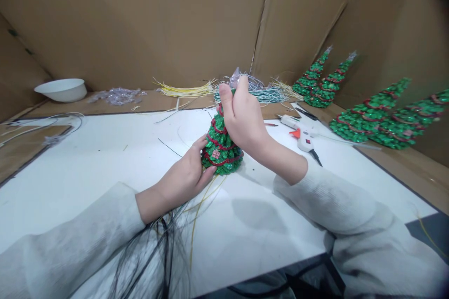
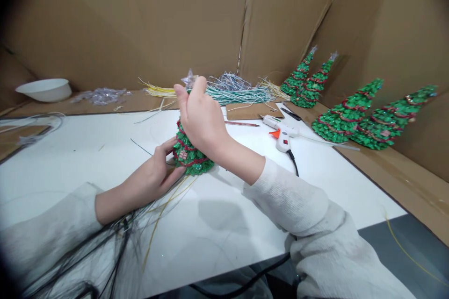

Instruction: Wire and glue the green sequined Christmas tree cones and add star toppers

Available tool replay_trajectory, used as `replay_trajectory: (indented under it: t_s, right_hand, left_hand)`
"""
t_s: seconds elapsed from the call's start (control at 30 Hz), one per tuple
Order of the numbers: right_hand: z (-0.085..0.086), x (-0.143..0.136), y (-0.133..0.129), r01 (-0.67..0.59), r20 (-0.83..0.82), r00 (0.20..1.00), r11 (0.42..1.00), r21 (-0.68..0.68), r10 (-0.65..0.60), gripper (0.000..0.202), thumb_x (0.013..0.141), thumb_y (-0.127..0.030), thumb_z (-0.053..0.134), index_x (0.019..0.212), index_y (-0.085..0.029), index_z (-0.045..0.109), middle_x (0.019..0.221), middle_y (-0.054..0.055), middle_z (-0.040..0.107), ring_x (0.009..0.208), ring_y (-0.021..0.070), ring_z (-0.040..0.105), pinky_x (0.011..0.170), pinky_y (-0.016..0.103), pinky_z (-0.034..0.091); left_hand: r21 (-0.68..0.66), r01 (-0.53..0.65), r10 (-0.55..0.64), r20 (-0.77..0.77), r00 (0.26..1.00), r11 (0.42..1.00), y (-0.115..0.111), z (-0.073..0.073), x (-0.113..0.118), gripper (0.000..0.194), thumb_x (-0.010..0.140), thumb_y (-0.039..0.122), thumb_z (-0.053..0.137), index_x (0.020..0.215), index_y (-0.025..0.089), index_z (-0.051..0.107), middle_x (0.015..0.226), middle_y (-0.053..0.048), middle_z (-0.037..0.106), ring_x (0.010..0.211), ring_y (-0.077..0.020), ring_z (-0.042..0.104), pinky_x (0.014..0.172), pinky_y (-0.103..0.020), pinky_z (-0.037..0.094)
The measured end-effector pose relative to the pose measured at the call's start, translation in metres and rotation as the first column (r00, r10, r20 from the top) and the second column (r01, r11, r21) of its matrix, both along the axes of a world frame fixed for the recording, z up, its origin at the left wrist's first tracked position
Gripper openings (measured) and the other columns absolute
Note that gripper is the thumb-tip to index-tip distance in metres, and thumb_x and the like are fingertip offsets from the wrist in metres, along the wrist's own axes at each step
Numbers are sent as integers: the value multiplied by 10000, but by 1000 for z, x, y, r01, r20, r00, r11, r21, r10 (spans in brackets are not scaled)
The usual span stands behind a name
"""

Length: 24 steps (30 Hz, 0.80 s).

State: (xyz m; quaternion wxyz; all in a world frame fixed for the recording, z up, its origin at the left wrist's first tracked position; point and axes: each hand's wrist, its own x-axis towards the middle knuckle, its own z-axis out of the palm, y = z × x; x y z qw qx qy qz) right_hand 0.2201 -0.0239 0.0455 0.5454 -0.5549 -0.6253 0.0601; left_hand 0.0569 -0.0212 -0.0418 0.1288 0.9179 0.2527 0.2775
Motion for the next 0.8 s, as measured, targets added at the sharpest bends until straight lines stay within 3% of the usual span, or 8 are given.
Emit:
replay_trajectory:
  t_s: [0.1, 0.23, 0.57, 0.8]
  right_hand:
    - [-1, -1, 0, -92, -134, 987, 996, 4, 92, 210, 888, -451, 436, 879, -243, 405, 644, 4, 513, 712, 191, 579, 660, 311, 384]
    - [1, -2, -1, -127, -172, 978, 991, -32, 120, 222, 885, -456, 448, 923, -238, 426, 648, 2, 516, 745, 192, 590, 669, 305, 387]
    - [3, -5, 1, -59, -51, 997, 996, -64, 55, 344, 887, -550, 392, 916, -208, 422, 596, 2, 529, 766, 220, 626, 670, 302, 399]
    - [3, -2, 1, -54, -4, 999, 996, -77, 54, 380, 886, -579, 360, 932, -205, 404, 582, -3, 528, 721, 208, 634, 671, 298, 406]
  left_hand:
    - [13, -22, 23, -26, 999, 1000, -2, 0, 2, 579, 873, 246, 458, 1330, 106, 132, 1352, -257, 369, 1284, -323, 409, 989, -509, 434]
    - [51, -52, 55, -53, 997, 997, -4, 0, 4, 543, 876, 250, 443, 1302, 100, 141, 1356, -262, 334, 1294, -338, 386, 954, -492, 462]
    - [150, -185, 201, -95, 975, 971, -10, -2, 10, 534, 850, 267, 447, 1264, 63, 177, 1288, -269, 347, 1108, -354, 540, 774, -471, 544]
    - [23, -106, 107, -41, 993, 994, -7, -2, 5, 514, 883, 269, 438, 1295, 134, 160, 1351, -222, 294, 1240, -306, 439, 950, -468, 471]
